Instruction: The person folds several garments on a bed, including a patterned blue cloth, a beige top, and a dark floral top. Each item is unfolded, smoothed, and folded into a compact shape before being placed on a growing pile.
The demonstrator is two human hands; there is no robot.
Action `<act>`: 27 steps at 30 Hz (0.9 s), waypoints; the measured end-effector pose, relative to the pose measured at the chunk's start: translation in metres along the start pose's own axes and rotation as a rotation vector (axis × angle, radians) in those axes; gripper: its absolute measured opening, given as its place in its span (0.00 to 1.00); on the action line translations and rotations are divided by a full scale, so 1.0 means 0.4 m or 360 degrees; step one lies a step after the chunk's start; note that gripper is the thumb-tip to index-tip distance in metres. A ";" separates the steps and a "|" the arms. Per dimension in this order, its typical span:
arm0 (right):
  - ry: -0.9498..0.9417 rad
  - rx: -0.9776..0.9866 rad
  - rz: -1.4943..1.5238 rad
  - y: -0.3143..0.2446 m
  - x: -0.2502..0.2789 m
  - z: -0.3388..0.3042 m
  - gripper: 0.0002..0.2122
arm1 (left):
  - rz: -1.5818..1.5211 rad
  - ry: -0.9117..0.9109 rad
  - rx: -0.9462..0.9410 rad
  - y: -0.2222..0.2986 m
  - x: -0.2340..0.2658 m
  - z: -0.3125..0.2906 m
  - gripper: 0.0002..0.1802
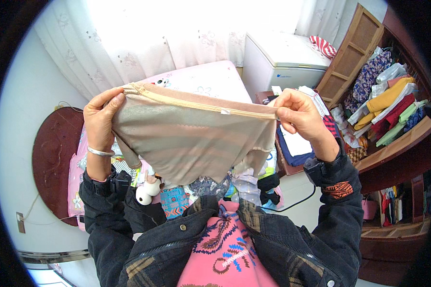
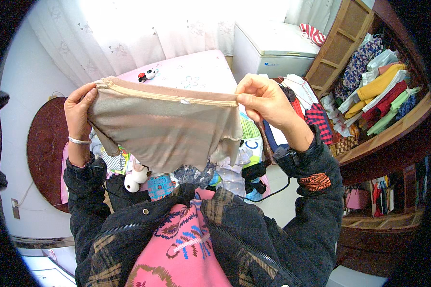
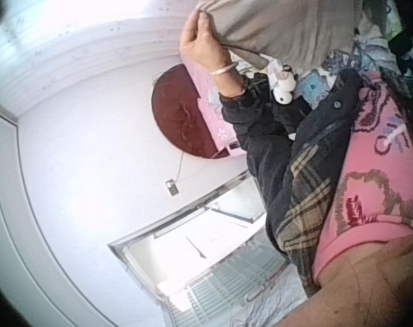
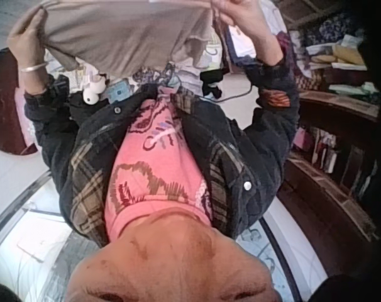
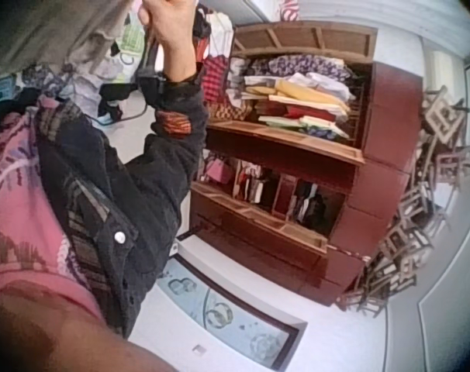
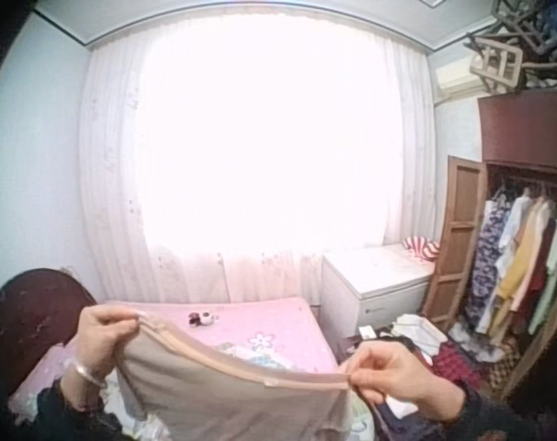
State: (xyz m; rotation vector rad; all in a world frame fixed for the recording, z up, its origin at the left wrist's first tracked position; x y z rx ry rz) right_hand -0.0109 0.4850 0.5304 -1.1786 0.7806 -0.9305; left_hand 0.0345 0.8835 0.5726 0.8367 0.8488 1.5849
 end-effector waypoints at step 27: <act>0.0552 0.0400 -0.1419 -0.016 0.098 0.048 0.02 | 0.0592 -0.0398 -0.0134 -0.072 -0.007 0.027 0.10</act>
Point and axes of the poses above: each hand's wrist, its own z-axis towards the middle knuckle, its own x-axis out of the back of the hand, y = z × x, the point moved 5 cm from there along z, towards the middle knuckle
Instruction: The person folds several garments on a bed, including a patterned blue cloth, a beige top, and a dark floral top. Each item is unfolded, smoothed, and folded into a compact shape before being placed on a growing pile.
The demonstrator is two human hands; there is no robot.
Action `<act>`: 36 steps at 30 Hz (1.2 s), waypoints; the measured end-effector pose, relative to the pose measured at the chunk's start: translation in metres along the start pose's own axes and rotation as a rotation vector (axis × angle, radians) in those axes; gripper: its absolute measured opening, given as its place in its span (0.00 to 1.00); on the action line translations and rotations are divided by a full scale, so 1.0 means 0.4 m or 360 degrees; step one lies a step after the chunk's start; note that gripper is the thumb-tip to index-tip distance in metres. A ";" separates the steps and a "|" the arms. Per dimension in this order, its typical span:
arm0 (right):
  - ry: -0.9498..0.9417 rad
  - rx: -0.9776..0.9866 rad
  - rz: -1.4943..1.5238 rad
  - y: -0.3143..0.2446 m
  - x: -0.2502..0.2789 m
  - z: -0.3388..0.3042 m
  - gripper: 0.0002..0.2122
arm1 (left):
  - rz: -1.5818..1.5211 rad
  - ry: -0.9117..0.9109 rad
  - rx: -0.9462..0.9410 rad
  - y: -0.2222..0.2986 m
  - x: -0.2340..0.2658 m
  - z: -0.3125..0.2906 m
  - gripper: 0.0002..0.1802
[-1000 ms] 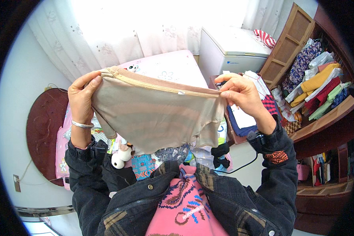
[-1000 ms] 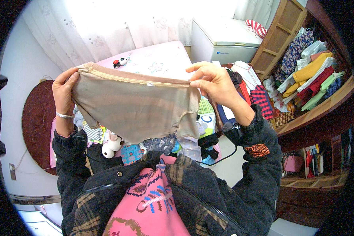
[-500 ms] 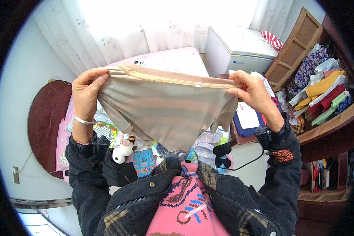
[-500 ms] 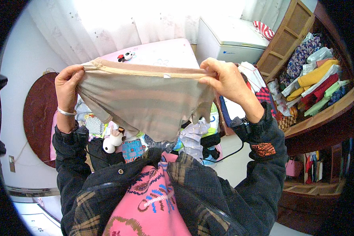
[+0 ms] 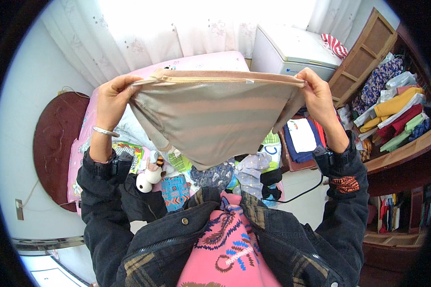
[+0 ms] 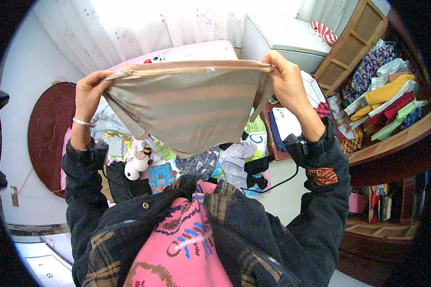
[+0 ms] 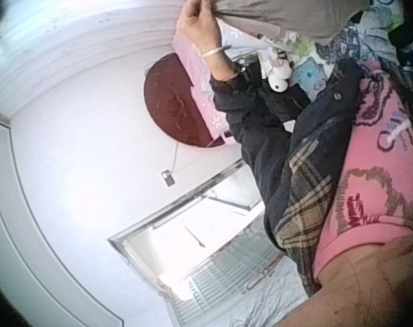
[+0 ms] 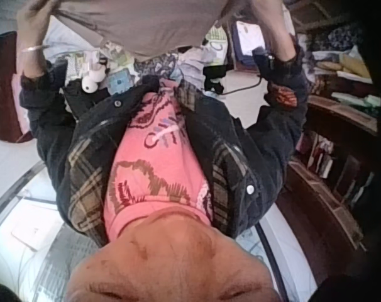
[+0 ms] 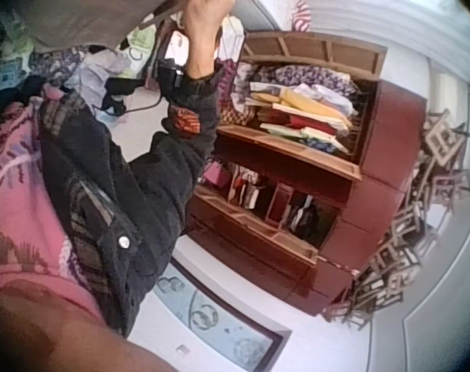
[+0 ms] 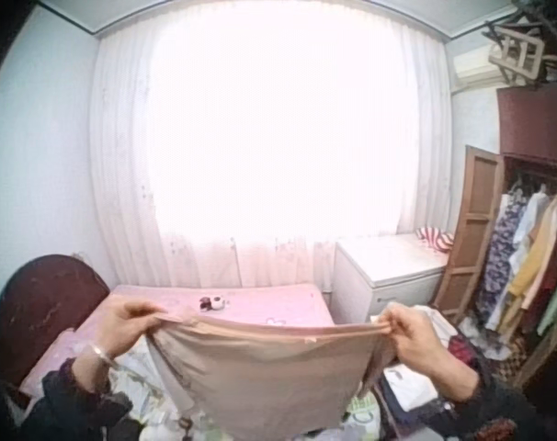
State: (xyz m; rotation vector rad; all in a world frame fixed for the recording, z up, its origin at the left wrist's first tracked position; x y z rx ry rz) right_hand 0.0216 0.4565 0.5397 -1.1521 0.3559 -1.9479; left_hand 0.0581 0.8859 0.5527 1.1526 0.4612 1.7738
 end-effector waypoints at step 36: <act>-0.1364 -0.0633 0.0914 -0.055 -0.088 -0.404 0.23 | -0.0671 -0.0320 0.0170 -0.343 -0.415 0.038 0.13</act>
Point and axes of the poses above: each hand's wrist, its own z-axis towards the middle knuckle, its own x-axis out of the back of the hand, y = z × x, the point moved 5 cm from there along z, towards the middle knuckle
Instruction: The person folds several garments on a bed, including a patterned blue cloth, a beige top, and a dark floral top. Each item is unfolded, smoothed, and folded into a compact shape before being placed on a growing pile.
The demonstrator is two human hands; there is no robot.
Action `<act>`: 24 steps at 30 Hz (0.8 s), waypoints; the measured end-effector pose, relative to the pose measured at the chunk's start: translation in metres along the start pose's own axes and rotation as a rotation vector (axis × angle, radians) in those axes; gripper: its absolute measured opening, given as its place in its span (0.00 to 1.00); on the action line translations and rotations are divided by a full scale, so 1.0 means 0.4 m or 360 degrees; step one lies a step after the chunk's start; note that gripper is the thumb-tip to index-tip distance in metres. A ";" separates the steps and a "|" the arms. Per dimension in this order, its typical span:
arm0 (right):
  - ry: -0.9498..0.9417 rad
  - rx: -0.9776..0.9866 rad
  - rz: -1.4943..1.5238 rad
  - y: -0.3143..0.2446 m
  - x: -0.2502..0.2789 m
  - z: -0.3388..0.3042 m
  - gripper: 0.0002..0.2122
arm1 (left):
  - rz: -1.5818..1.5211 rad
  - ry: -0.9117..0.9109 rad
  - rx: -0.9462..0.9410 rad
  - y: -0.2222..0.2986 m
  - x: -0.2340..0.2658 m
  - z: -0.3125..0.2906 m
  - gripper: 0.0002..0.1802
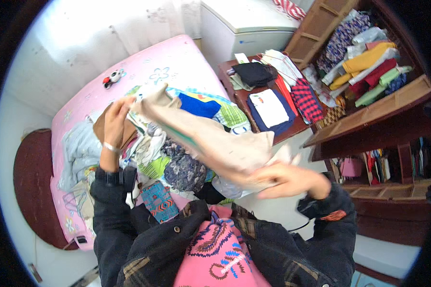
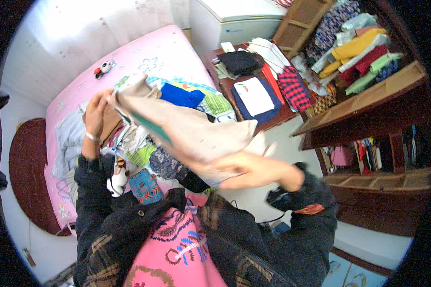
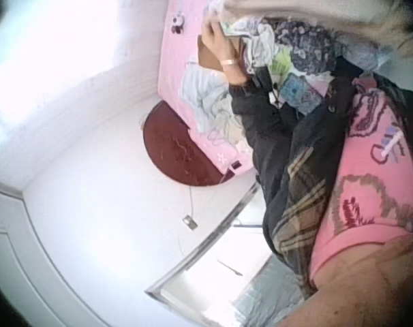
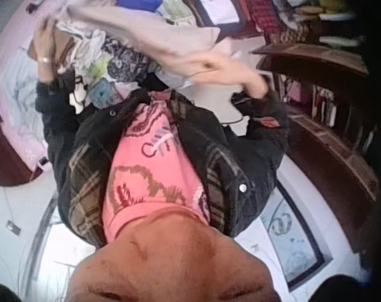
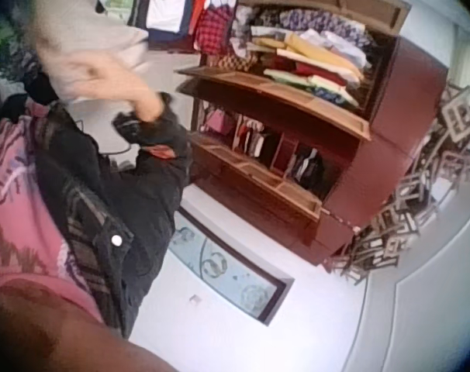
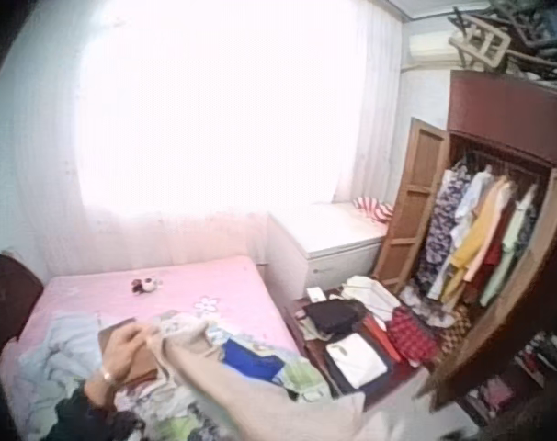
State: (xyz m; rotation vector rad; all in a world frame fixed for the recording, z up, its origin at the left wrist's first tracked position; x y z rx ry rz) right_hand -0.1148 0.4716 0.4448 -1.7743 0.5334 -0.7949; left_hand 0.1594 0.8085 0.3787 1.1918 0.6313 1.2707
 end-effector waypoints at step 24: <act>-0.0256 -0.0954 0.1333 0.946 -0.547 0.302 0.14 | -0.1137 0.0630 0.2586 -0.679 -0.515 -1.160 0.41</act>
Point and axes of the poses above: each hand's wrist, its own z-axis towards the middle knuckle, its own x-axis out of the back of the hand, y = z × x, the point moved 5 cm from there along z, towards the middle knuckle
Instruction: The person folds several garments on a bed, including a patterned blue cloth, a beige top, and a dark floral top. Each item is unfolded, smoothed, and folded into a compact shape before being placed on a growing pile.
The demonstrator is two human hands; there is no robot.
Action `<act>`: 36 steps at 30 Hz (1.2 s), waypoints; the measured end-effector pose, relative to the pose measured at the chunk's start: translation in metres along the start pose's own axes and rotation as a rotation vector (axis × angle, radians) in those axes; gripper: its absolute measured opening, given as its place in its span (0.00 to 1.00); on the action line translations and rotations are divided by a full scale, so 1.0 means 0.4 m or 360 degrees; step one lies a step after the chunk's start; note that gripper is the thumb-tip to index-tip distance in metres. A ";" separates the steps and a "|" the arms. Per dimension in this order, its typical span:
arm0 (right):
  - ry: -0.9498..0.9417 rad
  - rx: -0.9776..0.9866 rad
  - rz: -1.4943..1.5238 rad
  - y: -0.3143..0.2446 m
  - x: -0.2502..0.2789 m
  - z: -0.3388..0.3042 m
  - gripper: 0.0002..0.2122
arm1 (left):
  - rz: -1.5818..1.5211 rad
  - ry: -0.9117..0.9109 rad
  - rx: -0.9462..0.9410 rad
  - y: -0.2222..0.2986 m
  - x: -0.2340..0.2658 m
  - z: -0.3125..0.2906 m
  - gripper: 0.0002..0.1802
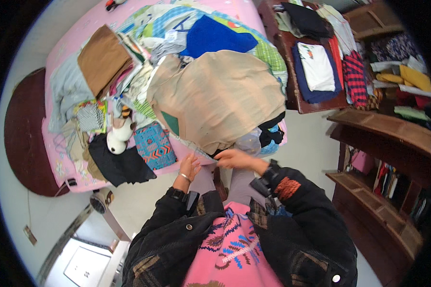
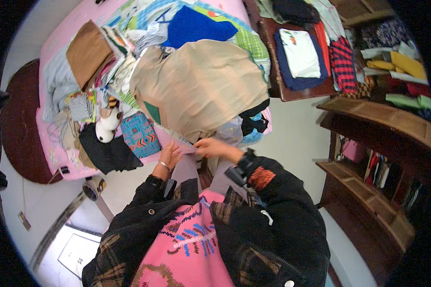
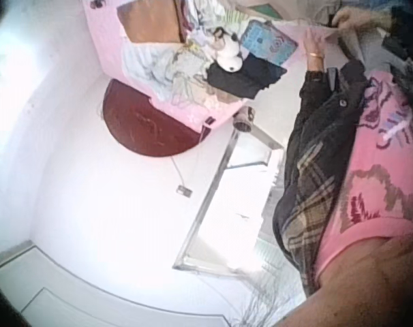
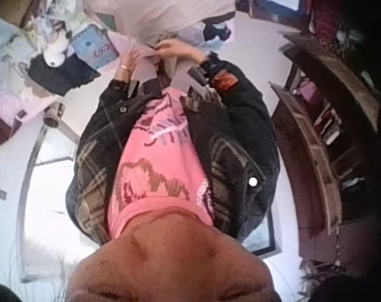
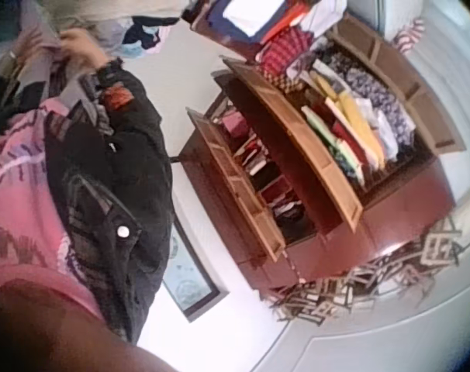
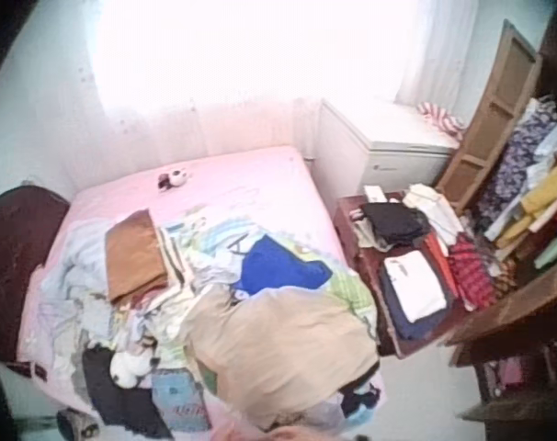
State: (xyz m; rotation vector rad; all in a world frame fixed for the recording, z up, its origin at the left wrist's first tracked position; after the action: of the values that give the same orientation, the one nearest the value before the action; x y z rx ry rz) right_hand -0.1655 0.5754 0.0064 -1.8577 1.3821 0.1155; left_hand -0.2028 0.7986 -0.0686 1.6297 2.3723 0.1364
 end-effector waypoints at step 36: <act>0.1946 0.0451 0.0034 -0.024 0.757 -0.214 0.04 | -0.0496 0.0163 -0.0173 -0.159 -0.051 0.246 0.14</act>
State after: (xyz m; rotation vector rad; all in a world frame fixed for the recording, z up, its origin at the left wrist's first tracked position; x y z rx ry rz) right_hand -0.0686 0.2897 -0.0832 -1.6534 2.0140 -1.3283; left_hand -0.2274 0.7495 -0.1742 1.2146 2.6104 0.2879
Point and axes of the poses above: each hand's wrist, its own z-axis towards the middle knuckle, its own x-axis out of the back of the hand, y = z × x, the point moved 5 cm from there along z, towards the middle knuckle
